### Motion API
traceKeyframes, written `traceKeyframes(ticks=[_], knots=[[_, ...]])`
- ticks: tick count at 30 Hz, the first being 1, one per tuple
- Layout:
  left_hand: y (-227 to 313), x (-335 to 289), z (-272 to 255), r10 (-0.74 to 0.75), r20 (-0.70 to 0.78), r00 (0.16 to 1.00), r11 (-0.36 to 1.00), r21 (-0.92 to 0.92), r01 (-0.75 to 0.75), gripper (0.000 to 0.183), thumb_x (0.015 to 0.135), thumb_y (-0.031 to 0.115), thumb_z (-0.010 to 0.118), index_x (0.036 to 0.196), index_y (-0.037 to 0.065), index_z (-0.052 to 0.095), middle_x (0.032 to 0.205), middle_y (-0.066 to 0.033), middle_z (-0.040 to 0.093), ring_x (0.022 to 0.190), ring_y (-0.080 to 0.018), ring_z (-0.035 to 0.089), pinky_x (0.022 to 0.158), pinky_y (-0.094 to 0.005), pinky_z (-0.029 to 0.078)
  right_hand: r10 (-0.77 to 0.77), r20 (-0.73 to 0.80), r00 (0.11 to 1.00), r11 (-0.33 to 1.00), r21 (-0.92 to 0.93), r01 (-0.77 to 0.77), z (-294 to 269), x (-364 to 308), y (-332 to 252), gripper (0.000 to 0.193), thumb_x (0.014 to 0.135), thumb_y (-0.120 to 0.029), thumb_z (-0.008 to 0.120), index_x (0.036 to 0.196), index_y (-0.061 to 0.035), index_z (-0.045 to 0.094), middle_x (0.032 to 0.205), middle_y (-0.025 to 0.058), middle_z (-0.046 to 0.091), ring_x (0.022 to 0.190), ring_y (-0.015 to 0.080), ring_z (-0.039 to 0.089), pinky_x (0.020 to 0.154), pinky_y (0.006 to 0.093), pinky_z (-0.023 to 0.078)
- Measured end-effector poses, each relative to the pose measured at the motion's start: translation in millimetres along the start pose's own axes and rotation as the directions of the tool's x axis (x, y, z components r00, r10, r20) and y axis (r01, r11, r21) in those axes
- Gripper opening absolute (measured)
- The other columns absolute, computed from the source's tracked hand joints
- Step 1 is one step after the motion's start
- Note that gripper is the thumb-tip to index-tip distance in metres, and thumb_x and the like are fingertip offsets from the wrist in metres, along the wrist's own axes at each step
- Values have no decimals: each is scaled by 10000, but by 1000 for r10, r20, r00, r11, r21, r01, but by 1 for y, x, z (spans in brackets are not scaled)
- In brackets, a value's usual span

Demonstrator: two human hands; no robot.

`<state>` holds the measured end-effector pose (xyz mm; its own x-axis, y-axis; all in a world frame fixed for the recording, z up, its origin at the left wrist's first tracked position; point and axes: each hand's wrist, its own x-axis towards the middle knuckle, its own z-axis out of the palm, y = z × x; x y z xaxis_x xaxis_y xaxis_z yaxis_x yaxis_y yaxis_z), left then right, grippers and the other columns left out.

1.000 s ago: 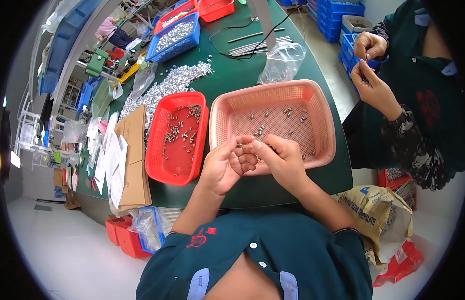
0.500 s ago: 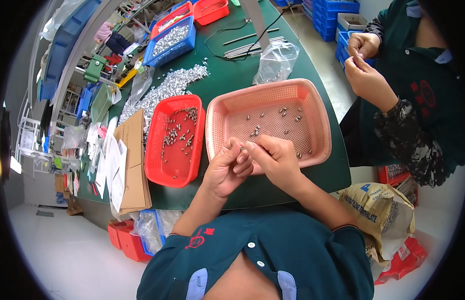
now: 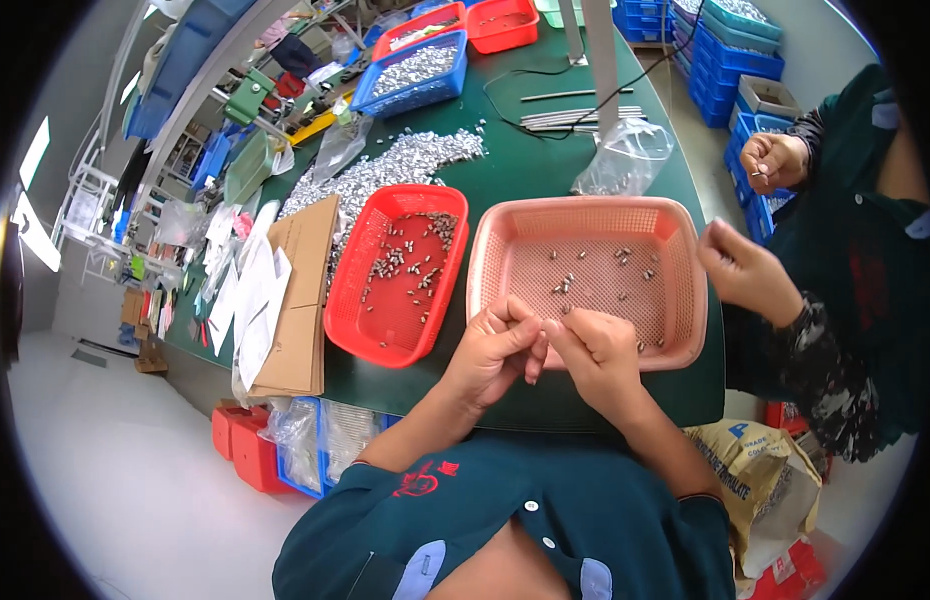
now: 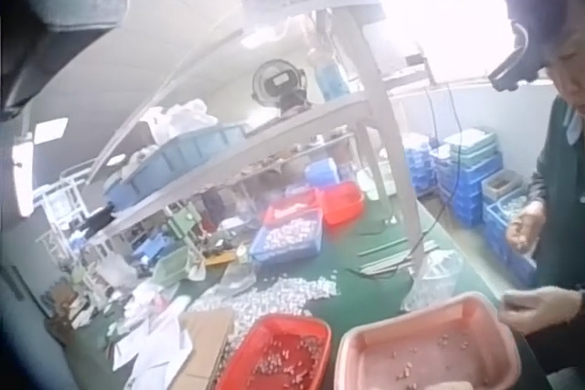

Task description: Inspecting and sorting small metal electronic components into trays at a factory workbench.

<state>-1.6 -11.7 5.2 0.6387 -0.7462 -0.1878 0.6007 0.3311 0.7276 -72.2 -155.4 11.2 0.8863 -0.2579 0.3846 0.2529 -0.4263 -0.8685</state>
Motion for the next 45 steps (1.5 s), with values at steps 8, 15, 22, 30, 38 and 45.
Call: traceKeyframes(ticks=[8,15,22,30,38,45], knots=[[52,-27,-18,597,-308,741,738,574,-355,69,849,51,565,826,17,509,681,-77,587,535,-110,565,502,-224,480,66,-85,994,978,203,-47,-3,-6,-7,214,833,-44,566,635,14,507,529,38,453,491,78,414,461,247,330],[96,-61,-70,721,69,689,-385,867,316,190,771,162,613,915,40,638,817,-122,607,856,-297,572,792,-371,446,77,-66,995,993,90,-71,-11,-17,10,322,826,-52,580,566,7,399,500,33,386,483,61,363,436,250,298],[81,2,30,299,393,870,-90,919,-384,160,803,51,557,946,5,612,887,-146,619,821,-283,599,730,-332,474,99,-89,991,992,81,-92,-23,-6,8,265,823,-57,589,601,27,472,517,44,378,490,75,365,440,272,299],[82,179,113,28,616,787,-431,718,-547,267,744,-36,448,970,-42,591,951,-233,596,919,-327,585,784,-364,465,124,-106,987,989,91,-115,-28,-24,4,264,823,-113,615,622,22,509,527,104,433,463,143,422,444,304,339],[73,269,93,-383,-192,903,-618,780,-96,135,764,32,562,835,-32,657,859,-176,657,736,-251,667,615,-370,545,98,-154,983,993,87,-85,-41,-34,7,264,816,-118,617,615,17,511,526,107,434,462,157,436,451,307,348],[77,269,92,-405,-372,835,-544,832,108,380,871,383,510,972,30,608,811,-148,647,653,-229,662,478,-328,511,122,-177,977,987,128,-100,-58,-30,17,273,814,-118,618,610,19,500,525,117,432,461,177,436,454,315,350]])
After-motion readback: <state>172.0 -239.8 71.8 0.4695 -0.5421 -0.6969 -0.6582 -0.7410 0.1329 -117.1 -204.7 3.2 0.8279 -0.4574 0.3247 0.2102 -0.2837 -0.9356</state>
